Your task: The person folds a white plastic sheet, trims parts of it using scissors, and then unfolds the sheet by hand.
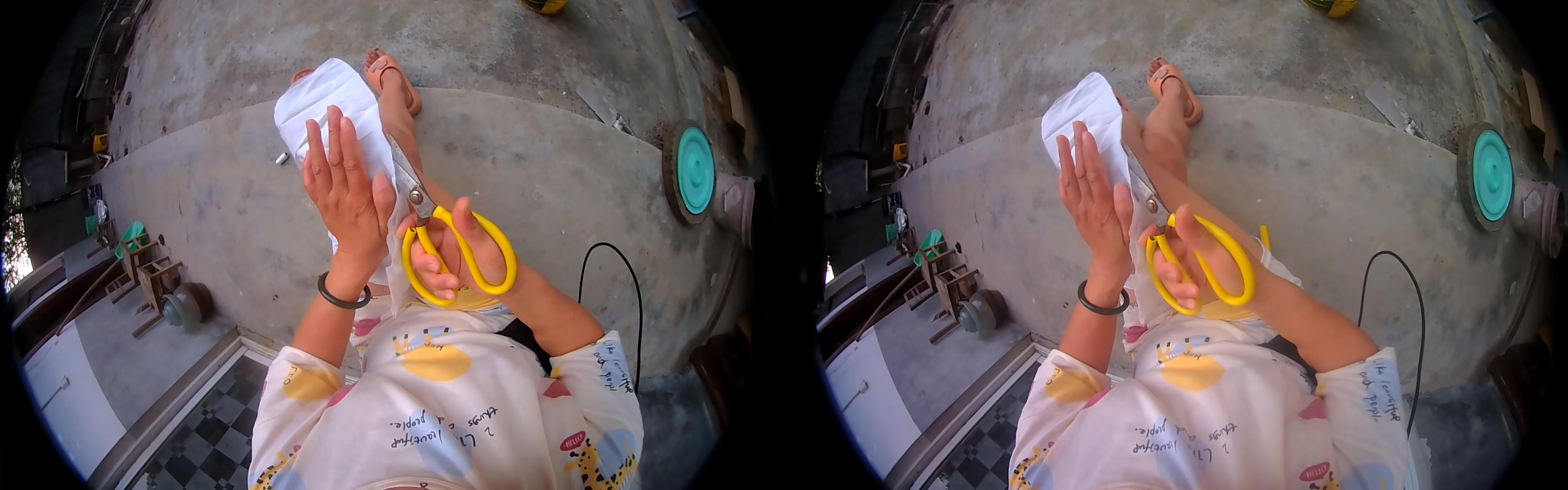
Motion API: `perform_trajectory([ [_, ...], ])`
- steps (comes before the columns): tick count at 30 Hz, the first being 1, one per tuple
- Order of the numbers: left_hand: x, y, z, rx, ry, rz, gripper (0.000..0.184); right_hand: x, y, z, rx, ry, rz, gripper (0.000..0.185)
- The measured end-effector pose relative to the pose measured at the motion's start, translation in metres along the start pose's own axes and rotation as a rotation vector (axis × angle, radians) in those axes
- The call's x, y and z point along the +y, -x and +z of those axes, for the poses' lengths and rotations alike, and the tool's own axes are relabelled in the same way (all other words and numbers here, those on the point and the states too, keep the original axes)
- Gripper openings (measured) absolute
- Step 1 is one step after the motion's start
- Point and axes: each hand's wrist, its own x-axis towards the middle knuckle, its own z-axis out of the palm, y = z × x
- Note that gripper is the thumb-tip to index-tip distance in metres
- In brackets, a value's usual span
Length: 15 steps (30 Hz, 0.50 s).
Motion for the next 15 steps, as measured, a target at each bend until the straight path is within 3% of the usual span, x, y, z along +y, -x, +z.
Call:
perform_trajectory([
  [15, -0.002, -0.002, -0.002, -0.038, 0.034, 0.037, 0.059, -0.016, -0.012, 0.020, 0.096, -0.055, -0.024, 0.085],
])
